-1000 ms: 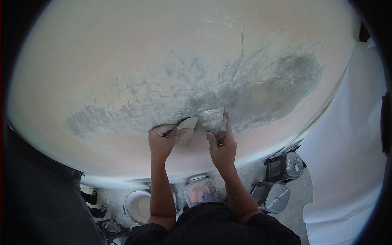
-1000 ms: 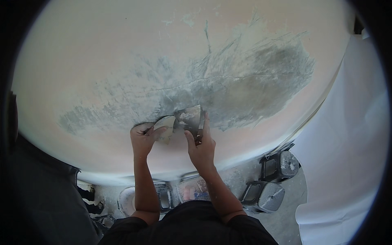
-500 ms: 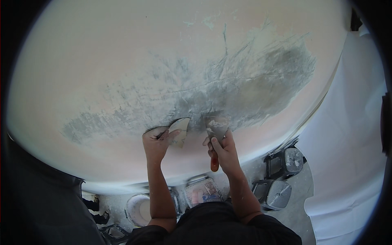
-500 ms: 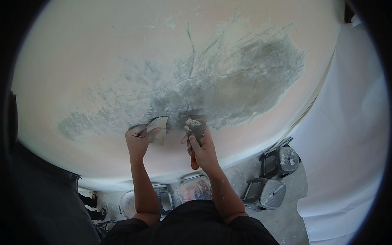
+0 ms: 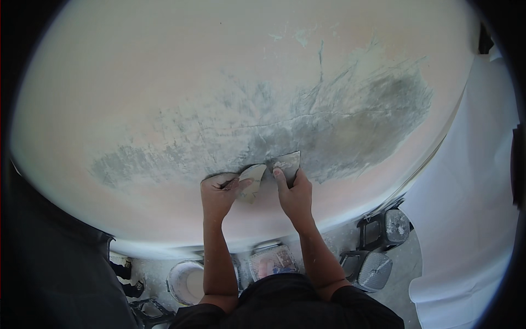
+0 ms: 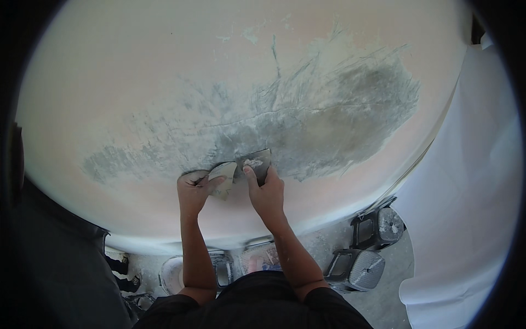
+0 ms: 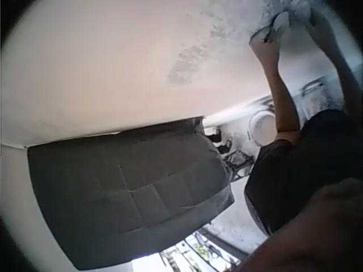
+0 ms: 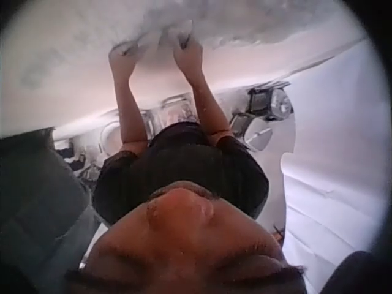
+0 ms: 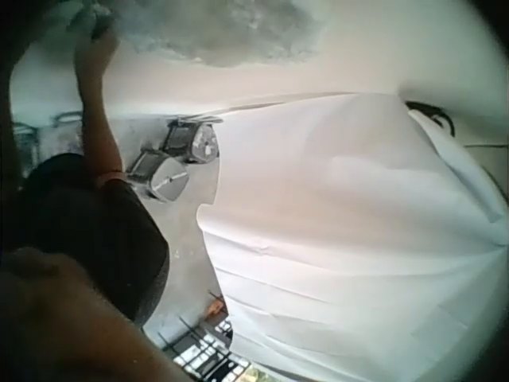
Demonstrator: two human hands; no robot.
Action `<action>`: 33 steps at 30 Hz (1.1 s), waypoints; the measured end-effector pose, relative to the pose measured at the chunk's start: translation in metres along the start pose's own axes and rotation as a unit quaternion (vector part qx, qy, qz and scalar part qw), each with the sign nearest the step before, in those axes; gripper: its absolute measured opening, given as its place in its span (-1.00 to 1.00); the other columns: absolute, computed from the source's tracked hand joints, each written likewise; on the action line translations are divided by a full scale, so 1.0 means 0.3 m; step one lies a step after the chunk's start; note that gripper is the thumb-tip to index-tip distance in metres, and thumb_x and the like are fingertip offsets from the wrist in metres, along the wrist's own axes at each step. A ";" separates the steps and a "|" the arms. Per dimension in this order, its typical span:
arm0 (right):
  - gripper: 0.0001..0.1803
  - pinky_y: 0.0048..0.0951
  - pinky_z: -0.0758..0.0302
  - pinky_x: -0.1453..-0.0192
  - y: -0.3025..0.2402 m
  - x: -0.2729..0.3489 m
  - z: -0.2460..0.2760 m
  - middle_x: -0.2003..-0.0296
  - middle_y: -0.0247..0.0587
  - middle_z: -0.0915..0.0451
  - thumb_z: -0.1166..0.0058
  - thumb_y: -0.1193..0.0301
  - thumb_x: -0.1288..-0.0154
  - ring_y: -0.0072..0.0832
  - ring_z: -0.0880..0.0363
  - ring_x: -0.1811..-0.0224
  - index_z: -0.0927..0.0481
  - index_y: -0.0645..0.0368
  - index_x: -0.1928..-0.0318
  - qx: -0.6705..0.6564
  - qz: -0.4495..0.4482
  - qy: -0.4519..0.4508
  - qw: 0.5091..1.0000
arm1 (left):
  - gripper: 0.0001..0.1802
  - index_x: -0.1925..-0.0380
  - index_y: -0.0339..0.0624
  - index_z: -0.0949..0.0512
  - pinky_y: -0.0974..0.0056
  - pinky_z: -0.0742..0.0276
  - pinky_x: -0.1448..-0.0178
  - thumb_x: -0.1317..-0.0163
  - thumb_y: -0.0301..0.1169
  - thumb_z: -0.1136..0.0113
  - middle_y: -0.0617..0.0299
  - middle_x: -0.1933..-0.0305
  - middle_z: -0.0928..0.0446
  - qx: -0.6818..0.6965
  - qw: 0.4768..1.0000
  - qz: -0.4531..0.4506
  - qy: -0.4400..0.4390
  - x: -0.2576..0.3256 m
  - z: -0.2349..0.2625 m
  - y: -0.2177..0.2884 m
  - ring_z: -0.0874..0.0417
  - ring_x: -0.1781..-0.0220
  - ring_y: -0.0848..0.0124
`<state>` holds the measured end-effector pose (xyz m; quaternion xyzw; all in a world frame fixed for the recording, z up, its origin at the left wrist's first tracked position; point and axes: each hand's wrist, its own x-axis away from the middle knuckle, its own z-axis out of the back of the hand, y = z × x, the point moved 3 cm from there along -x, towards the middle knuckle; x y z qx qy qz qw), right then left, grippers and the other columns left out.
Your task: Sanding and scraping a patched wall surface to prepare it for painting.
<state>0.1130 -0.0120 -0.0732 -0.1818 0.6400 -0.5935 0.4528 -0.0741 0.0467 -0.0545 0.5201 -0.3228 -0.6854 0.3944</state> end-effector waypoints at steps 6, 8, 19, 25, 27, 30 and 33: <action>-0.58 -0.27 -0.51 0.33 -0.034 -0.017 0.008 0.48 0.03 -0.66 -0.31 0.17 -0.34 -0.25 -0.66 0.46 -0.55 0.35 0.24 0.009 -0.006 0.009 1.000 | -0.58 0.69 -0.26 -0.39 0.42 -0.08 0.47 0.01 -0.54 -0.57 0.52 0.64 -0.17 0.011 1.000 -0.011 0.007 -0.004 -0.012 -0.001 -0.14 0.53 0.64; -0.54 -0.26 -0.51 0.34 -0.031 -0.025 0.010 0.49 0.08 -0.64 -0.31 0.14 -0.34 -0.18 -0.66 0.48 -0.53 0.37 0.27 -0.022 -0.012 0.013 1.000 | -0.58 0.69 -0.27 -0.40 0.42 -0.09 0.47 0.02 -0.54 -0.57 0.52 0.64 -0.16 -0.001 1.000 -0.019 0.007 -0.006 -0.008 -0.015 -0.13 0.53 0.64; -0.57 -0.24 -0.51 0.39 -0.062 -0.026 0.017 0.53 0.09 -0.63 -0.30 0.18 -0.36 -0.11 -0.65 0.54 -0.54 0.38 0.29 0.007 0.053 0.055 0.997 | -0.47 0.71 -0.20 -0.26 0.41 -0.07 0.47 0.05 -0.56 -0.57 0.50 0.64 -0.11 -0.002 1.000 -0.004 0.011 -0.005 -0.008 -0.009 -0.10 0.53 0.62; -0.61 -0.25 -0.54 0.37 -0.063 -0.029 0.027 0.50 0.09 -0.65 -0.30 0.22 -0.36 -0.15 -0.69 0.49 -0.54 0.37 0.26 0.026 0.023 0.040 0.999 | -0.80 0.47 -0.41 -0.68 0.48 -0.34 0.38 0.04 -0.56 -0.57 0.45 0.62 -0.43 -0.034 0.999 0.005 -0.010 -0.003 0.001 -0.022 -0.36 0.51 0.66; -0.61 -0.25 -0.54 0.37 -0.071 -0.026 0.025 0.49 0.09 -0.66 -0.30 0.23 -0.36 -0.15 -0.70 0.49 -0.54 0.37 0.26 0.023 0.017 0.037 0.999 | -0.78 0.52 -0.41 -0.64 0.47 -0.30 0.41 0.04 -0.57 -0.57 0.46 0.64 -0.35 -0.036 0.999 0.008 0.003 -0.002 -0.003 -0.015 -0.30 0.52 0.66; -0.61 -0.25 -0.55 0.37 -0.083 -0.038 0.032 0.48 0.11 -0.67 -0.30 0.23 -0.36 -0.11 -0.73 0.45 -0.53 0.37 0.26 0.029 0.028 0.037 0.998 | -0.60 0.69 -0.28 -0.43 0.44 -0.08 0.47 0.04 -0.53 -0.59 0.54 0.64 -0.17 0.019 1.000 -0.006 0.017 -0.007 -0.016 -0.015 -0.13 0.53 0.65; -0.61 -0.25 -0.56 0.35 -0.069 -0.025 0.029 0.46 0.13 -0.68 -0.29 0.22 -0.36 -0.05 -0.74 0.41 -0.53 0.37 0.23 0.040 0.012 0.026 0.999 | -0.77 0.52 -0.41 -0.64 0.46 -0.27 0.43 0.06 -0.56 -0.59 0.45 0.65 -0.34 -0.020 1.000 0.008 0.010 -0.004 -0.009 -0.021 -0.27 0.54 0.65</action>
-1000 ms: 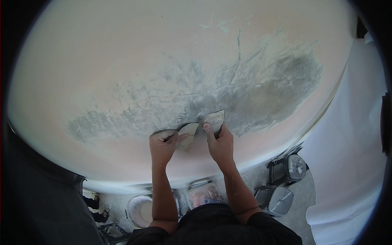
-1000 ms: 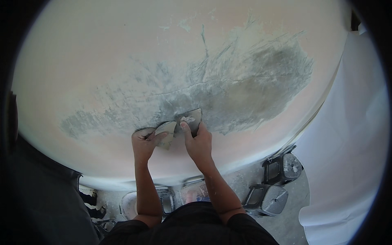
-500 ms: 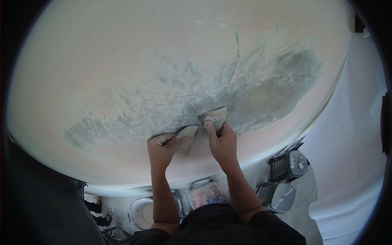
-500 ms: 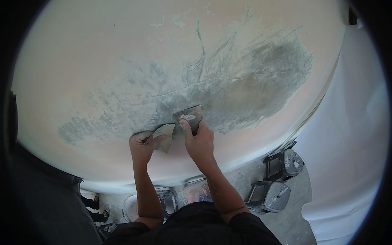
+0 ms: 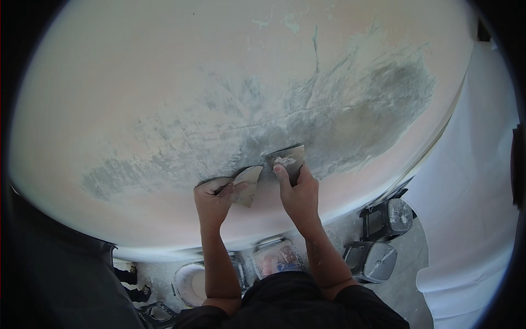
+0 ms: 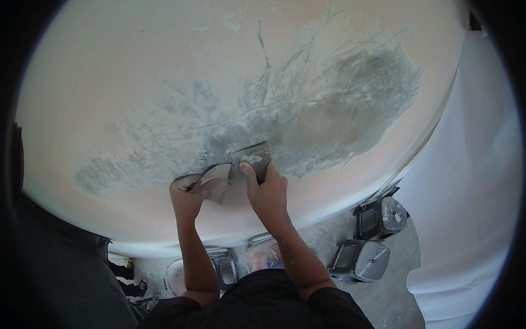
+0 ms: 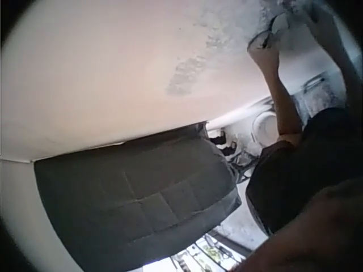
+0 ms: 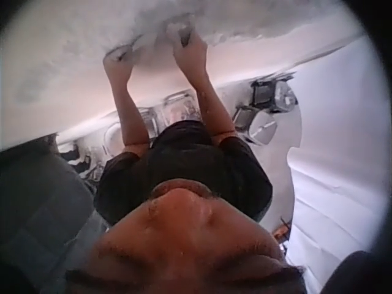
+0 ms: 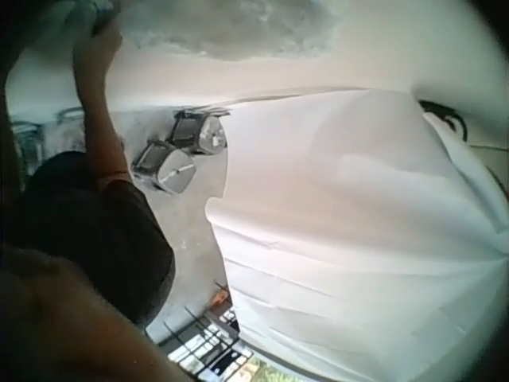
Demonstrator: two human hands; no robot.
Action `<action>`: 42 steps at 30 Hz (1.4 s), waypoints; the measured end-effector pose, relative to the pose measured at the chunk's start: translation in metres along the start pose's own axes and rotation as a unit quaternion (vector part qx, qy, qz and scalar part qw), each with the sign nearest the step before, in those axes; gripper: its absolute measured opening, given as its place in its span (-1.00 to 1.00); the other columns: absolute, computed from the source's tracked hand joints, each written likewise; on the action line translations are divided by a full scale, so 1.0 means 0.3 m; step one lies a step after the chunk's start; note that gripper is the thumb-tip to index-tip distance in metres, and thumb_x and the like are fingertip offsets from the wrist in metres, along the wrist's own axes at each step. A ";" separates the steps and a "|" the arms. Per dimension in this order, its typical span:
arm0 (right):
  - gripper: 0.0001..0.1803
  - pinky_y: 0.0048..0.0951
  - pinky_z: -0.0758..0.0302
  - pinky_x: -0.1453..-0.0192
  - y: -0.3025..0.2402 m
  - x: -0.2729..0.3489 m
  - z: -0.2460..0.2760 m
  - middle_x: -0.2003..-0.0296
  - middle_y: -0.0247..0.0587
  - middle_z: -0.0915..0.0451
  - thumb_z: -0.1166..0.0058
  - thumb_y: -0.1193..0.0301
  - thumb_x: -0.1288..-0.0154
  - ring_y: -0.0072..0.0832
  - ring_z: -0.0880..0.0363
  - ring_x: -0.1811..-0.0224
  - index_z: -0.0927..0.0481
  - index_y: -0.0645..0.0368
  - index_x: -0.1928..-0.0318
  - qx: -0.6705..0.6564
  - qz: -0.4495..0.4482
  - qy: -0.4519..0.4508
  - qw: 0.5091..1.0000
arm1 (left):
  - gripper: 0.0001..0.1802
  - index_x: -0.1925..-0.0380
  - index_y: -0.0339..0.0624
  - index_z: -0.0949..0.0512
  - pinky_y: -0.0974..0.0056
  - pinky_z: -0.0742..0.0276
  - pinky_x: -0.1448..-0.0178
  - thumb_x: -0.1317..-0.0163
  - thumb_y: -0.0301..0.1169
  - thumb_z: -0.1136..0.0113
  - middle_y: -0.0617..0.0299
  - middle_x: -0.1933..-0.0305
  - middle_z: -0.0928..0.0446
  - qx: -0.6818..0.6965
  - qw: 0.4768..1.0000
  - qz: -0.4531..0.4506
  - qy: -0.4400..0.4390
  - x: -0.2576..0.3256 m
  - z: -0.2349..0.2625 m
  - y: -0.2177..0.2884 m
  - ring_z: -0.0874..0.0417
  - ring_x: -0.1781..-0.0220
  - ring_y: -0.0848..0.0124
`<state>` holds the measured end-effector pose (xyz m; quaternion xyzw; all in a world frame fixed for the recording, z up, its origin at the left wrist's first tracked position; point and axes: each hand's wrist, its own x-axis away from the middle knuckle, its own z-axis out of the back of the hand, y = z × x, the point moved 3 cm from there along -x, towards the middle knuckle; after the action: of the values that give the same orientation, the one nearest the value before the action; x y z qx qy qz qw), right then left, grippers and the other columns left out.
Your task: Sanding and scraping a patched wall surface to prepare it for painting.
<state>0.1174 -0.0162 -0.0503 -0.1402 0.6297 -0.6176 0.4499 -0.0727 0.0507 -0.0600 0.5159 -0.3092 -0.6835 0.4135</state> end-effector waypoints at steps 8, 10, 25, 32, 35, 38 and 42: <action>-0.62 -0.18 -0.57 0.34 -0.001 -0.002 -0.002 0.46 0.14 -0.67 -0.28 0.23 -0.37 0.03 -0.71 0.42 -0.52 0.36 0.21 -0.025 0.017 0.006 1.000 | -0.70 0.62 -0.36 -0.54 0.46 -0.22 0.44 0.04 -0.54 -0.59 0.51 0.64 -0.27 0.006 1.000 0.006 0.007 0.000 -0.003 0.004 -0.21 0.53 0.65; -0.62 -0.18 -0.57 0.34 -0.005 -0.011 0.000 0.46 0.14 -0.67 -0.28 0.23 -0.37 0.02 -0.71 0.42 -0.52 0.36 0.21 -0.023 0.012 0.000 1.000 | -0.73 0.57 -0.41 -0.60 0.45 -0.26 0.44 0.05 -0.54 -0.59 0.46 0.66 -0.31 -0.004 1.000 0.009 -0.001 0.000 0.001 0.007 -0.25 0.54 0.65; -0.62 -0.19 -0.57 0.35 -0.013 -0.001 0.010 0.46 0.14 -0.67 -0.27 0.23 -0.38 0.02 -0.71 0.41 -0.50 0.35 0.22 -0.006 0.003 -0.001 1.000 | -0.74 0.57 -0.38 -0.61 0.45 -0.24 0.44 0.04 -0.54 -0.59 0.46 0.65 -0.31 0.007 1.000 0.007 -0.001 0.001 -0.004 0.001 -0.25 0.54 0.65; -0.63 -0.20 -0.57 0.36 -0.012 -0.009 0.016 0.46 0.12 -0.67 -0.27 0.23 -0.38 0.02 -0.71 0.42 -0.50 0.34 0.21 0.015 0.008 -0.008 1.000 | -0.77 0.51 -0.40 -0.65 0.46 -0.27 0.43 0.04 -0.55 -0.58 0.45 0.65 -0.32 0.020 1.000 0.004 -0.001 0.000 -0.003 -0.003 -0.27 0.53 0.65; -0.63 -0.19 -0.56 0.37 -0.025 -0.020 0.007 0.46 0.12 -0.67 -0.28 0.25 -0.37 0.02 -0.71 0.42 -0.50 0.34 0.22 -0.028 0.023 -0.007 0.999 | -0.76 0.53 -0.41 -0.62 0.46 -0.26 0.43 0.04 -0.56 -0.58 0.46 0.65 -0.30 -0.002 1.000 0.012 -0.008 -0.001 -0.001 0.011 -0.25 0.53 0.64; -0.63 -0.19 -0.56 0.38 -0.008 -0.008 0.016 0.46 0.12 -0.67 -0.28 0.25 -0.37 0.02 -0.72 0.42 -0.50 0.34 0.20 0.016 0.008 -0.015 1.000 | -0.75 0.56 -0.41 -0.60 0.46 -0.26 0.43 0.03 -0.57 -0.57 0.47 0.66 -0.28 -0.006 1.000 0.005 -0.007 -0.002 0.001 0.010 -0.23 0.54 0.64; -0.64 -0.19 -0.56 0.38 -0.028 -0.016 0.009 0.46 0.12 -0.67 -0.28 0.25 -0.37 0.01 -0.72 0.42 -0.50 0.34 0.20 0.002 0.030 -0.020 0.999 | -0.77 0.57 -0.41 -0.60 0.46 -0.27 0.44 0.02 -0.58 -0.56 0.47 0.65 -0.31 0.009 1.000 0.015 -0.010 -0.001 0.008 0.012 -0.25 0.53 0.65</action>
<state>0.1189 -0.0161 -0.0402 -0.1330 0.6234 -0.6020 0.4809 -0.0740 0.0492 -0.0562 0.5080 -0.3273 -0.6796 0.4159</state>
